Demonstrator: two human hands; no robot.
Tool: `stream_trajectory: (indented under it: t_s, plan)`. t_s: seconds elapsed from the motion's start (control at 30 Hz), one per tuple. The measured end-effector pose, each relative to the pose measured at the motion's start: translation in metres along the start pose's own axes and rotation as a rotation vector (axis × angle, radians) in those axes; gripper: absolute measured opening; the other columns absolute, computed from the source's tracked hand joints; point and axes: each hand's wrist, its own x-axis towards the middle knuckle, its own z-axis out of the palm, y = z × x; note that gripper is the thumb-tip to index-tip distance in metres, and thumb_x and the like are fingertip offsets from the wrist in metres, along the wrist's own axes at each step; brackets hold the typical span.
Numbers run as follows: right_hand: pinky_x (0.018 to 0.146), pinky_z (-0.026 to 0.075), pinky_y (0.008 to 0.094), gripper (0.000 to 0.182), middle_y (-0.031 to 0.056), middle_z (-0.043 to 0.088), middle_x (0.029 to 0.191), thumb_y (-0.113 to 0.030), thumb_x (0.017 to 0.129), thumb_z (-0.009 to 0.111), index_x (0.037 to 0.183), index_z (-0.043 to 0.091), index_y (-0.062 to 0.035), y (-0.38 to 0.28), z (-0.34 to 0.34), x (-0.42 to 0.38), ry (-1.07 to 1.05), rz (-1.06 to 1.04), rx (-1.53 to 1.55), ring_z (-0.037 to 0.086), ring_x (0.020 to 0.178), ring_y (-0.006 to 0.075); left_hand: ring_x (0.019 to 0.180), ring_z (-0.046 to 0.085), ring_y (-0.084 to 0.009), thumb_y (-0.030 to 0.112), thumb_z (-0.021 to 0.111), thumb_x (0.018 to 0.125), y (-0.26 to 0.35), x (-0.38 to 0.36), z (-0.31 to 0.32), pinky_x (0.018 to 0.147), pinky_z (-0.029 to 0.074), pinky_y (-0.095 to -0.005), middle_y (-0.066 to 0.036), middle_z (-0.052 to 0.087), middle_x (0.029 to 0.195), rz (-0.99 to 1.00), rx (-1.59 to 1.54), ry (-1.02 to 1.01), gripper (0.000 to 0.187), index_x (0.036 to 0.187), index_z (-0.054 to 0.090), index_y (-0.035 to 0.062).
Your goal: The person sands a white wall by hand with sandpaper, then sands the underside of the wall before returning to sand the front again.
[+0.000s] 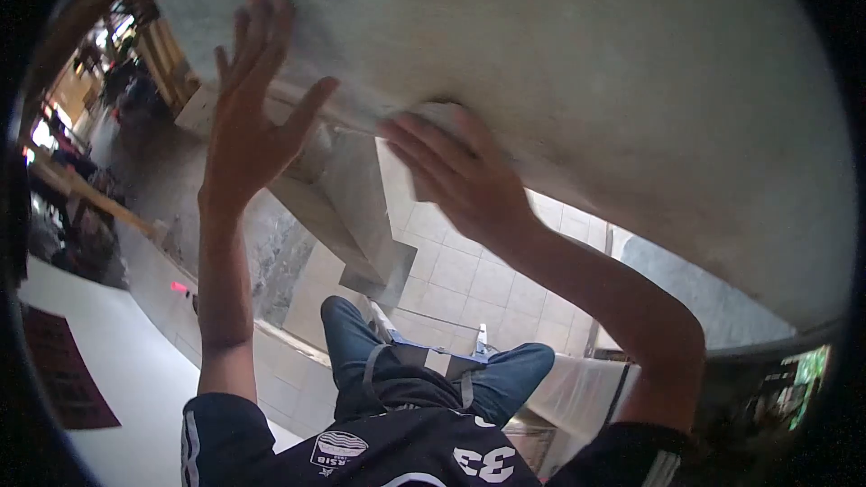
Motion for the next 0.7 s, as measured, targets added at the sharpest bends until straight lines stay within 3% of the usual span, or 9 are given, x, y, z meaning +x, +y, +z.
stream_trajectory:
  t_s: [0.17,0.27,0.37,0.53,0.7]
  plan:
    - [0.120,0.012,0.0482,0.051,-0.0045,0.029,0.155,-0.033,0.091,0.051,0.142,0.043,-0.0256,0.021,-0.003,-0.036,-0.014,0.001,-0.054,0.025,0.143,0.0163,0.143,0.021,-0.0409,0.039,0.069,0.085,-0.012,0.001,0.004,0.109,0.016,-0.0689,-0.014,0.026,0.155,0.048,0.042,-0.035,0.075,0.148,0.035,0.0194]
    - [0.119,0.014,0.0523,0.053,-0.0041,0.030,0.155,-0.037,0.091,0.051,0.142,0.042,-0.0260,0.035,-0.005,-0.066,-0.042,-0.039,-0.131,0.025,0.143,0.0162,0.144,0.019,-0.0358,0.041,0.066,0.087,-0.010,-0.001,0.008,0.113,0.013,-0.0633,-0.011,0.024,0.156,0.052,0.011,-0.014,0.073,0.149,0.033,0.0194]
    - [0.119,0.014,0.0532,0.056,-0.0043,0.030,0.154,-0.041,0.088,0.054,0.142,0.043,-0.0269,0.015,0.000,-0.048,-0.041,0.045,-0.044,0.025,0.142,0.0159,0.143,0.021,-0.0412,0.040,0.069,0.085,-0.005,0.000,0.010,0.108,0.014,-0.0694,-0.014,0.026,0.155,0.044,-0.020,0.020,0.074,0.148,0.035,0.0199]
    - [0.120,0.012,0.0521,0.055,-0.0062,0.030,0.154,-0.044,0.087,0.054,0.140,0.045,-0.0295,0.032,-0.004,-0.068,-0.083,-0.034,-0.226,0.025,0.142,0.0153,0.142,0.021,-0.0419,0.039,0.068,0.086,-0.009,-0.002,0.013,0.108,0.016,-0.0690,-0.017,0.026,0.155,0.078,0.031,-0.004,0.072,0.148,0.036,0.0195]
    - [0.120,0.012,0.0524,0.053,-0.0052,0.030,0.154,-0.045,0.089,0.052,0.139,0.047,-0.0269,0.025,0.006,-0.067,0.018,0.008,-0.161,0.025,0.143,0.0170,0.142,0.021,-0.0412,0.039,0.067,0.086,-0.005,0.002,0.006,0.109,0.014,-0.0686,-0.015,0.025,0.155,0.034,0.008,-0.019,0.071,0.148,0.036,0.0203]
